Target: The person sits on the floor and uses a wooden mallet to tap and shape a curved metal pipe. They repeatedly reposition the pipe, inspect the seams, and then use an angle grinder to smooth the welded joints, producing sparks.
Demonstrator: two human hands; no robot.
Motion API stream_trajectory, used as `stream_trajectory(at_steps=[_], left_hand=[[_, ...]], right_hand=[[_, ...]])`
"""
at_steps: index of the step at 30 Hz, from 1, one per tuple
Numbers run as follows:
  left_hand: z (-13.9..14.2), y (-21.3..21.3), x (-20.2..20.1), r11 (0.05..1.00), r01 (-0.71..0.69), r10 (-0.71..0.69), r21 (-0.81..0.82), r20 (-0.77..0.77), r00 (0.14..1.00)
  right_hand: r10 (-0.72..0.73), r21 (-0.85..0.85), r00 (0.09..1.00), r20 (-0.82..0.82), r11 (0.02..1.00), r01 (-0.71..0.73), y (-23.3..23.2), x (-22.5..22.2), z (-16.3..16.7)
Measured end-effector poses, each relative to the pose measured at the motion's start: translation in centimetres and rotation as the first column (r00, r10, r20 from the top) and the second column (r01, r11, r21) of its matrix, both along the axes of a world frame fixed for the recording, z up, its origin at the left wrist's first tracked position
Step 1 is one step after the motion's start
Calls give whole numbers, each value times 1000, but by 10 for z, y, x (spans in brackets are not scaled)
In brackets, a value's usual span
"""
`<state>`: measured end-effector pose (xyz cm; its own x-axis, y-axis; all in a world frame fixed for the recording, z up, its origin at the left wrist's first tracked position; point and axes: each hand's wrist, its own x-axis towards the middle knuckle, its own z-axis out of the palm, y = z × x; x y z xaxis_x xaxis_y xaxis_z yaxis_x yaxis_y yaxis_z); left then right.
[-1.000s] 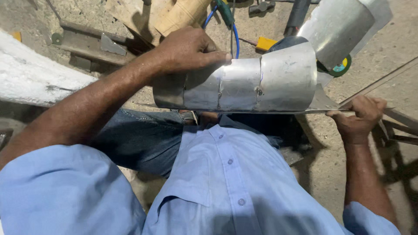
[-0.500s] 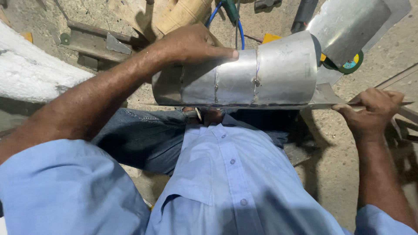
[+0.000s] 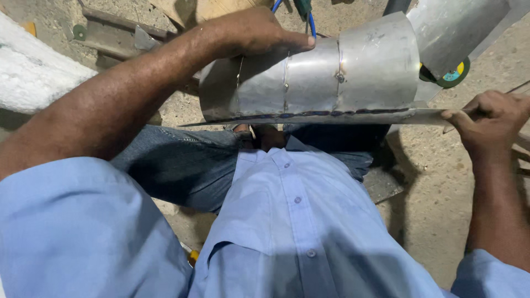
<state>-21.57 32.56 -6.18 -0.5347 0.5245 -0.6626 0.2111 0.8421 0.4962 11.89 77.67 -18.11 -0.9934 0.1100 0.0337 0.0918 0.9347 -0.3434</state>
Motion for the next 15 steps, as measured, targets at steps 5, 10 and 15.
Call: stream_trajectory(at_steps=[5, 10, 15], left_hand=[[17, 4, 2, 985, -172, 172, -3, 79, 982], [27, 9, 5, 979, -197, 189, 59, 116, 975], [27, 4, 5, 978, -201, 195, 58, 94, 976]], right_hand=[[-135, -270, 989, 58, 952, 145, -2, -20, 6], [-239, -637, 961, 136, 722, 270, -12, -38, 19], [-221, -693, 971, 88, 687, 218, -32, -55, 36]])
